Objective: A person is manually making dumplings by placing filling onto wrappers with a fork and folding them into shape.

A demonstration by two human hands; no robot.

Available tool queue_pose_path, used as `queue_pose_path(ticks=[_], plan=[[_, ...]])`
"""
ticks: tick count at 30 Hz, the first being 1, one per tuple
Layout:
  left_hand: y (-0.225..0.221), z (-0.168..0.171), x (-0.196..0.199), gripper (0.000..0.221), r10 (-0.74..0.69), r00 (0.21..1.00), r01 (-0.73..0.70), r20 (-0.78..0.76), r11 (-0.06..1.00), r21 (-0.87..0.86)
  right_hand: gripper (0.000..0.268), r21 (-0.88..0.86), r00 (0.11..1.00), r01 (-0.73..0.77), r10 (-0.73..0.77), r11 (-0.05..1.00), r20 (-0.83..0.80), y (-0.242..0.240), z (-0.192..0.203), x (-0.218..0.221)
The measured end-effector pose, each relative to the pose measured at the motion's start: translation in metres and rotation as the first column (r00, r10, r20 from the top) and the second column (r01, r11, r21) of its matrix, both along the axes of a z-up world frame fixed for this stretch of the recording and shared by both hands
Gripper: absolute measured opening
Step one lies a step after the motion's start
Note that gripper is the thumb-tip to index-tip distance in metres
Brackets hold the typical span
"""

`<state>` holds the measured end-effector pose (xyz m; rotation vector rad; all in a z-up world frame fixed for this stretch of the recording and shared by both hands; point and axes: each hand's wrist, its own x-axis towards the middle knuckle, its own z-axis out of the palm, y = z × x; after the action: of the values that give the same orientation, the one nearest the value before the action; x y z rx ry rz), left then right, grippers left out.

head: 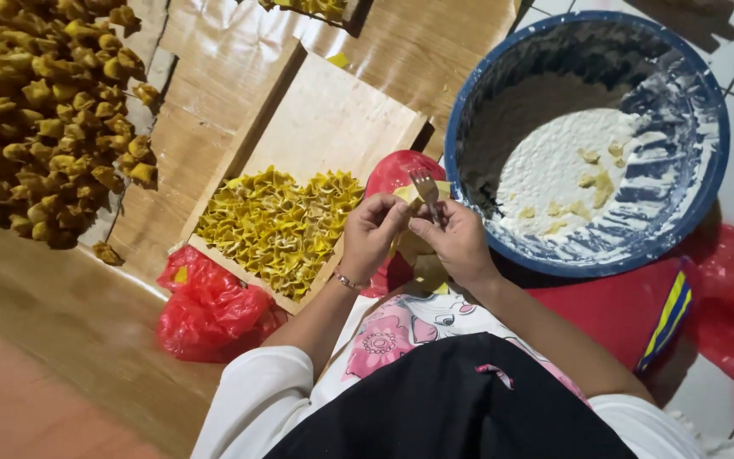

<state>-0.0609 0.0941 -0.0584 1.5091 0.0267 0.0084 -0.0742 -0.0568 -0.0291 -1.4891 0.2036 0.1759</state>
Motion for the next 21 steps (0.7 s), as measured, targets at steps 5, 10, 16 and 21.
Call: queue_pose_path(ticks=[5, 10, 16, 21], plan=[[0.003, -0.002, -0.003, 0.007, -0.023, 0.999, 0.022, -0.04, 0.999, -0.04, 0.011, 0.14, 0.991, 0.0, 0.018, 0.99, -0.129, 0.006, -0.002, 0.003], [0.003, -0.003, -0.007, 0.026, -0.061, 0.996, 0.058, -0.066, 0.997, -0.052, 0.009, 0.287, 0.96, 0.06, 0.024, 0.956, -0.279, 0.005, -0.019, 0.002], [0.008, -0.016, -0.009, 0.007, -0.028, 0.998, 0.029, -0.054, 1.0, 0.011, 0.014, 0.373, 0.946, 0.047, 0.078, 0.927, -0.314, 0.002, -0.035, 0.0], [0.012, -0.011, -0.009, 0.006, -0.009, 0.996, 0.007, -0.086, 1.0, -0.029, 0.016, 0.323, 0.957, 0.067, 0.03, 0.944, -0.288, -0.001, -0.036, -0.002]])
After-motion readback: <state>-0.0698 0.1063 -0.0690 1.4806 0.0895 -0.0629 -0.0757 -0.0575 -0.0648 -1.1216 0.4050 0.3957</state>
